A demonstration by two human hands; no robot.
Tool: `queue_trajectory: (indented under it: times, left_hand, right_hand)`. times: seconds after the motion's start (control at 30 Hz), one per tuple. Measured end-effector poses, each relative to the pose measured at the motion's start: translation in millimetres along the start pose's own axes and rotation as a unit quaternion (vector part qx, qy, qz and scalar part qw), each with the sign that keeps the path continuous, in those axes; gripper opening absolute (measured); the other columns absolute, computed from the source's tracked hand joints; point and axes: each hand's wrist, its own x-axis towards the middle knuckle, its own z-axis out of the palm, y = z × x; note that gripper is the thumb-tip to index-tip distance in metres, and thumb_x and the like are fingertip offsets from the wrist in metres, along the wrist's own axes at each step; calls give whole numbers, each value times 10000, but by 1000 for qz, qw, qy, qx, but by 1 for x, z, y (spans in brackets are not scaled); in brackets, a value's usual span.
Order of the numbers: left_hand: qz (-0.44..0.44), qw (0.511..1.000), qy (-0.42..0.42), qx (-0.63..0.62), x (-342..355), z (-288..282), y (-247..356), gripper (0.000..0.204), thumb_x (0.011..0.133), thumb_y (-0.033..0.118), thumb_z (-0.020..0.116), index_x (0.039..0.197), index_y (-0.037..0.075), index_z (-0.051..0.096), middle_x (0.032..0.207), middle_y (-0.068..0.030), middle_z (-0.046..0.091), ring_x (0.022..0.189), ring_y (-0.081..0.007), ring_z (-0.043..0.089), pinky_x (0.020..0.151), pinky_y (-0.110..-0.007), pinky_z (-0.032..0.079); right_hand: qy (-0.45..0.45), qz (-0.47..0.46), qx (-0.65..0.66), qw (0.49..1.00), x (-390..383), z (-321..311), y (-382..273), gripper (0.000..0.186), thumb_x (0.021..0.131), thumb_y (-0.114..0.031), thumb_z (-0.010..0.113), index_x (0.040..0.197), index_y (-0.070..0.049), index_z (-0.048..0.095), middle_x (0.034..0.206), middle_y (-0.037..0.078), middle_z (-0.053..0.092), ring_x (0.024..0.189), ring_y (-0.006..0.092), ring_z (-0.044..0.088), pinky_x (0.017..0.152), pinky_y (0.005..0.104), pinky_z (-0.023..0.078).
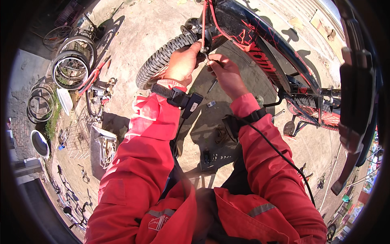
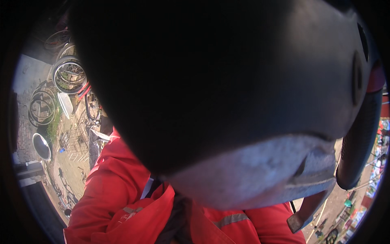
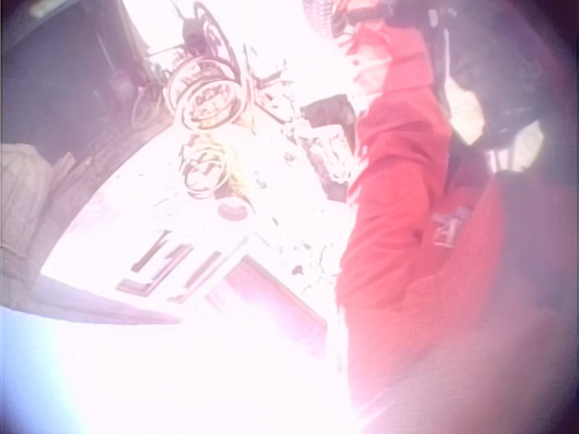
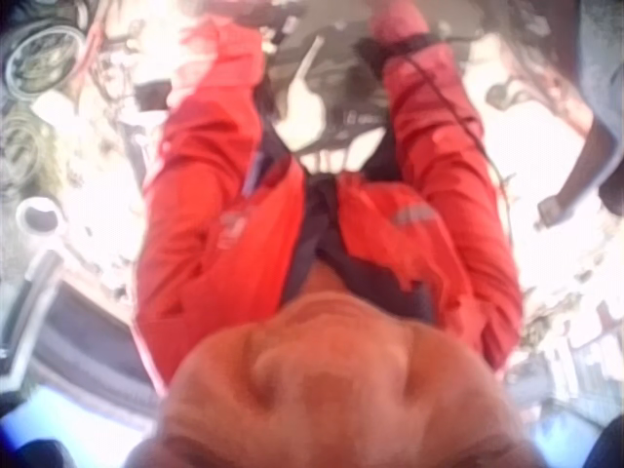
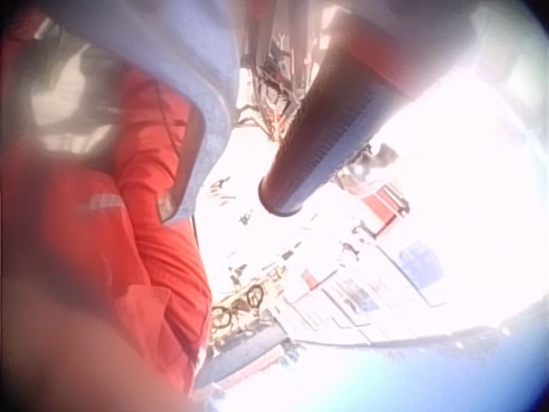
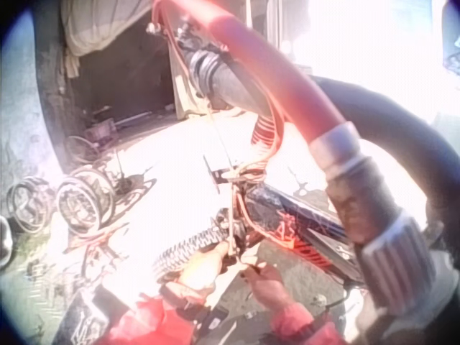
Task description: The person adjusts the front brake cable on a bicycle using a small wrench. They tighten the cable anchor bolt near the fork, then test the brake lever and make further adjustments to the cable tension.
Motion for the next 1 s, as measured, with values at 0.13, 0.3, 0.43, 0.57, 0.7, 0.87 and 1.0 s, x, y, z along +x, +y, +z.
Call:
queue_trajectory:
  times: [0.13,0.3,0.43,0.57,0.7,0.87,1.0]
  left_hand:
    - [15,1000,-16,-12,1,0,-2,284,966,256,679,1021,-16,738,877,-47,705,669,-107,584,585,-281,430]
    - [-1,1000,-23,-10,2,-2,-2,283,969,251,679,1052,-13,736,895,-46,708,696,-110,603,597,-272,436]
    - [3,1000,-22,-18,0,-2,-1,288,967,254,683,1063,-13,735,902,-54,711,714,-124,615,616,-278,445]
    - [1,1000,-14,-12,-2,-1,2,296,965,263,688,1065,-11,735,907,-59,711,731,-142,629,639,-285,454]
    - [-2,1000,-12,-3,-3,0,3,305,963,275,692,1062,-11,734,907,-61,711,743,-150,639,655,-287,462]
    - [0,1000,-23,2,-1,-3,2,306,960,282,695,1059,-5,736,899,-58,711,745,-144,637,645,-287,458]
    - [12,1000,-20,-2,1,-3,-1,300,958,279,698,1060,0,737,895,-54,711,731,-138,630,630,-291,456]
  right_hand:
    - [2,9,-22,1000,-2,0,-7,209,1016,-133,602,1198,-79,688,943,-19,683,811,78,637,721,250,504]
    - [-22,6,-52,998,-3,0,-24,268,1021,-129,585,1263,-62,678,907,-9,678,739,80,629,621,249,493]
    - [-32,17,-128,991,-4,1,-40,286,1025,-127,572,1281,-41,668,877,9,666,617,90,606,516,251,457]
    - [-42,52,-100,993,-7,0,-54,277,1023,-129,572,1261,-28,670,860,14,647,535,96,576,450,254,417]
    - [-58,60,-75,994,-8,-4,-62,269,1013,-118,568,1243,-24,671,869,18,639,517,94,558,426,253,395]
    - [-56,99,-33,993,-7,-3,-65,248,996,-98,580,1214,-21,671,866,13,640,508,92,540,422,249,372]
    - [-53,134,-26,989,-5,-2,-65,228,990,-108,597,1189,-28,673,866,8,641,506,89,540,422,246,356]
